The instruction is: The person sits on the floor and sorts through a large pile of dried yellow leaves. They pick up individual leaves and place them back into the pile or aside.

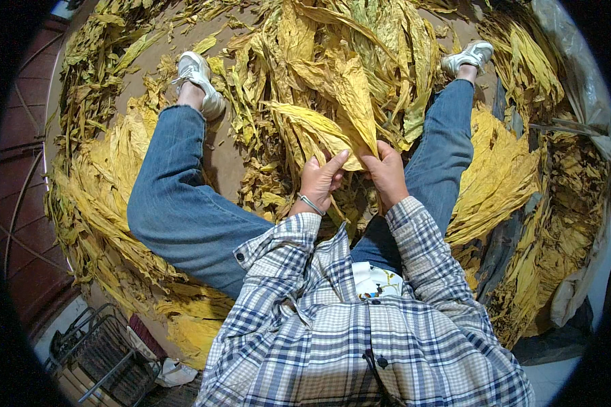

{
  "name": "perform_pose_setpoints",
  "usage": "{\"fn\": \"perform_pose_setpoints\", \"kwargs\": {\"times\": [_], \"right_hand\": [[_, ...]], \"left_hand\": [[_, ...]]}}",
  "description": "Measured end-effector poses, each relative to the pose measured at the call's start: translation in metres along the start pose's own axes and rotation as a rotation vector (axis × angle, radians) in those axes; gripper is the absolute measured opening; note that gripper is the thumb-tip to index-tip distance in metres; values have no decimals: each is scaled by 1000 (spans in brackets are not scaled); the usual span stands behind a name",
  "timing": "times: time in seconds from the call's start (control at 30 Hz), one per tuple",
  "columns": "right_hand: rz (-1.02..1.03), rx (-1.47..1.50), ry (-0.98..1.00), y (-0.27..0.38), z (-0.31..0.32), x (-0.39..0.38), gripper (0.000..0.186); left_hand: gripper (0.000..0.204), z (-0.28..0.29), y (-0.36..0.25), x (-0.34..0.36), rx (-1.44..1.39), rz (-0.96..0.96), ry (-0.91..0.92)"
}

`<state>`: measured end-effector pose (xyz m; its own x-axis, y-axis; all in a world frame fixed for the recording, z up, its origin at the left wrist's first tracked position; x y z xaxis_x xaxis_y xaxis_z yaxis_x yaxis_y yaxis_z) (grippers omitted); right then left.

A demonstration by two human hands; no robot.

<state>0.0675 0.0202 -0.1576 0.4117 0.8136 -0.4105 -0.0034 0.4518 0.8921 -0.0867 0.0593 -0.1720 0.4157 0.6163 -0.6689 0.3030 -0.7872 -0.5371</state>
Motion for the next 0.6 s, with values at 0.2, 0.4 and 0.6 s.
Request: {"fn": "perform_pose_setpoints", "kwargs": {"times": [0.2,0.4,0.6], "right_hand": [[178,-6,-116,1,6,5,22],[194,-125,19,25,-5,-12,53],[129,-282,-33,13,17,-11,41]], "left_hand": [[20,1,-7,-1,14,-63,-1],[35,6,-13,-13,143,-81,-55],[19,-21,-21,-14,115,-134,32]]}}
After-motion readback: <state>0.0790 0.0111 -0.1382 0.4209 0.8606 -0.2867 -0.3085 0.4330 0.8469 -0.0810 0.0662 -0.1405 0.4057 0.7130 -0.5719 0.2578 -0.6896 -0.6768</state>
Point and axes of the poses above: each hand's wrist, its own x-axis towards the middle knuckle, its own z-axis out of the back of the hand, y = z × x, the point moved 4 cm from there along x, towards the middle knuckle, and after that the axes turned 2 degrees about x, right-handed, at the moved point
